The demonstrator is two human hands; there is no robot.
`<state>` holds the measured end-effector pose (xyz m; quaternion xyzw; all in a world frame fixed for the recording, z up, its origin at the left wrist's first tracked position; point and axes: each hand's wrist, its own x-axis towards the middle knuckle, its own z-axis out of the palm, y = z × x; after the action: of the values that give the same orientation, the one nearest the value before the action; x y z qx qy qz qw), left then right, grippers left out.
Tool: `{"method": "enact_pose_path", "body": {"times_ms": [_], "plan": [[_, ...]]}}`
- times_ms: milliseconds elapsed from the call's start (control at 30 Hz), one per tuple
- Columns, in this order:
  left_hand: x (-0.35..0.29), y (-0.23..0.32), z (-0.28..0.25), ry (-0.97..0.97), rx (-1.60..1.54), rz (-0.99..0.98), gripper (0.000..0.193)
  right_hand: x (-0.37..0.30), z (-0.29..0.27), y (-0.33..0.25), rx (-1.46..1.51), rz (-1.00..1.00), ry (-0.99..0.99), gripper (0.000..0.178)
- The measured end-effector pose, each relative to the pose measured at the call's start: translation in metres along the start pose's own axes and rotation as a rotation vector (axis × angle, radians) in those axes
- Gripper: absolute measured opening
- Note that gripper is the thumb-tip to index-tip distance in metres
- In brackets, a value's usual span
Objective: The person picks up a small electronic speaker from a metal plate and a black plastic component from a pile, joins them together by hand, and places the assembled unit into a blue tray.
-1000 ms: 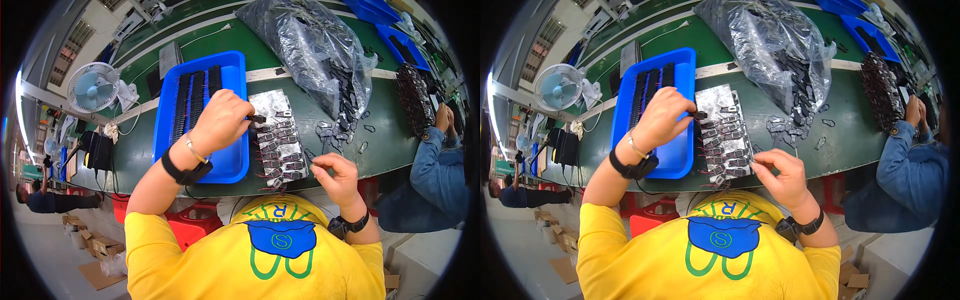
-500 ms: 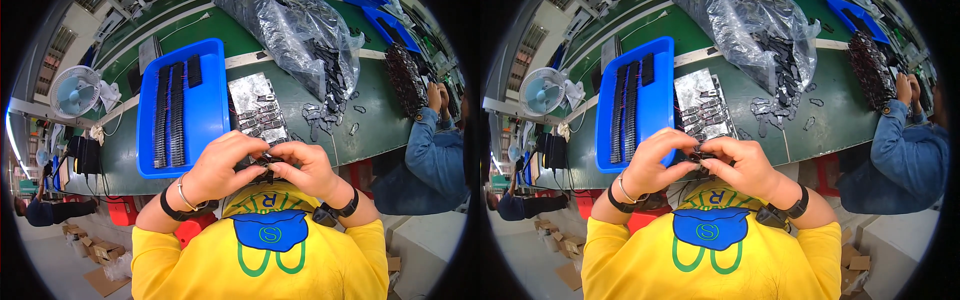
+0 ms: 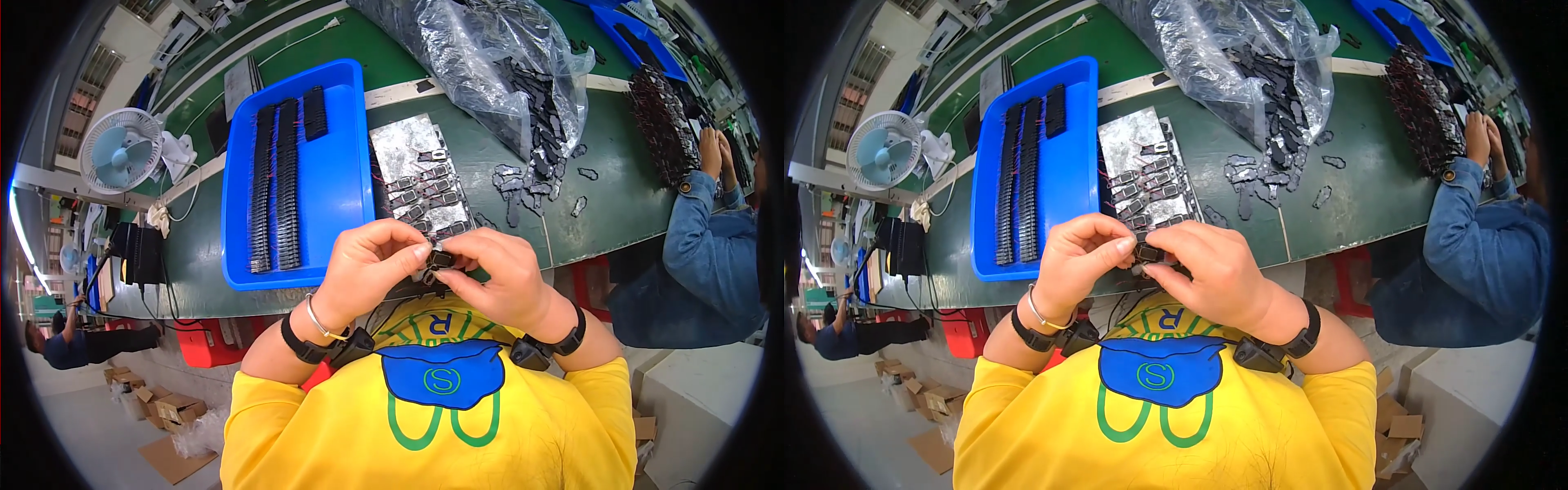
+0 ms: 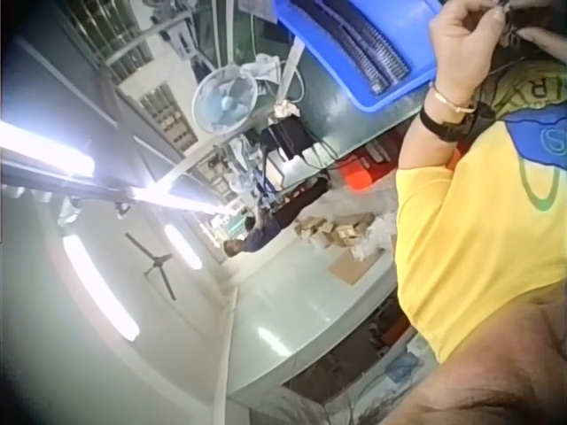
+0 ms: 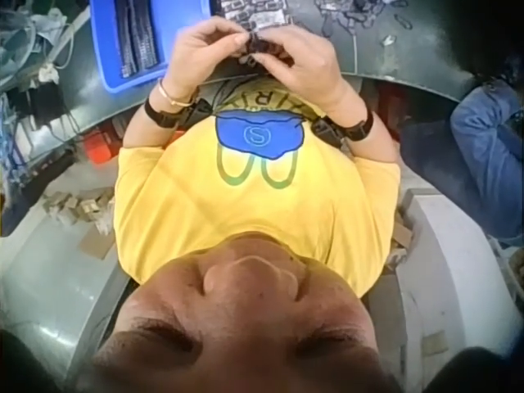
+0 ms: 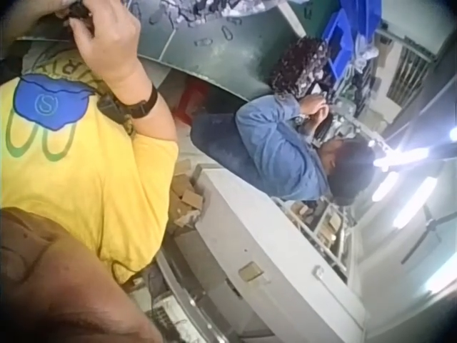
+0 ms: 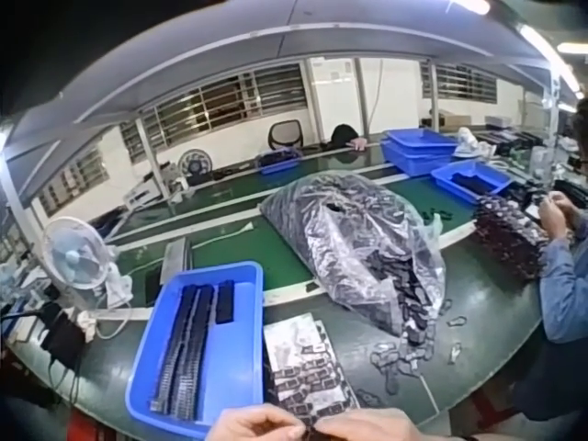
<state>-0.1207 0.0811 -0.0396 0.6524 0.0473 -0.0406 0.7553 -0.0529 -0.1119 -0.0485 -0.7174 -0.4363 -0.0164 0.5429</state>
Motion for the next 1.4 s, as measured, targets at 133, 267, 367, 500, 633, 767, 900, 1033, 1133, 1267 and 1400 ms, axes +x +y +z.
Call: {"method": "enact_pose_path", "body": {"times_ms": [133, 267, 367, 500, 633, 767, 900, 1033, 1133, 1267, 1400], "plan": [[0.002, 0.0, 0.006, -0.009, -0.016, -0.047, 0.012, -0.002, 0.003, 0.006, -0.15, -0.142, 0.051, 0.029], [0.003, 0.0, 0.009, 0.073, 0.168, 0.028, 0.012, -0.002, 0.005, 0.008, -0.249, -0.239, 0.104, 0.03], [0.01, -0.003, 0.008, 0.138, 0.971, 0.872, 0.021, -0.004, 0.005, 0.009, -0.281, -0.23, 0.122, 0.03], [0.008, -0.009, 0.01, 0.116, 0.893, 0.892, 0.028, -0.003, 0.004, 0.008, -0.276, -0.228, 0.139, 0.033], [0.008, -0.01, 0.01, 0.107, 0.842, 0.91, 0.027, -0.002, 0.0, 0.002, -0.307, -0.227, 0.119, 0.036], [0.008, -0.011, 0.009, 0.088, 0.814, 0.92, 0.028, -0.002, -0.001, 0.005, -0.296, -0.289, 0.118, 0.036], [0.006, -0.01, 0.004, 0.032, 0.753, 0.842, 0.022, -0.003, -0.002, 0.005, -0.328, -0.308, 0.117, 0.033], [0.004, -0.021, 0.003, 0.101, 0.32, 0.515, 0.017, -0.003, -0.003, 0.005, -0.346, -0.316, 0.104, 0.032], [0.002, -0.02, 0.002, 0.079, 0.015, 0.233, 0.017, -0.001, -0.002, 0.007, -0.347, -0.334, 0.121, 0.031], [0.002, -0.016, 0.0, 0.042, -0.107, 0.021, 0.021, -0.002, -0.002, 0.007, -0.421, -0.341, 0.11, 0.03], [0.007, -0.004, 0.004, 0.07, -0.113, -0.077, 0.024, -0.002, -0.001, 0.007, -0.463, -0.355, 0.084, 0.029]]}}
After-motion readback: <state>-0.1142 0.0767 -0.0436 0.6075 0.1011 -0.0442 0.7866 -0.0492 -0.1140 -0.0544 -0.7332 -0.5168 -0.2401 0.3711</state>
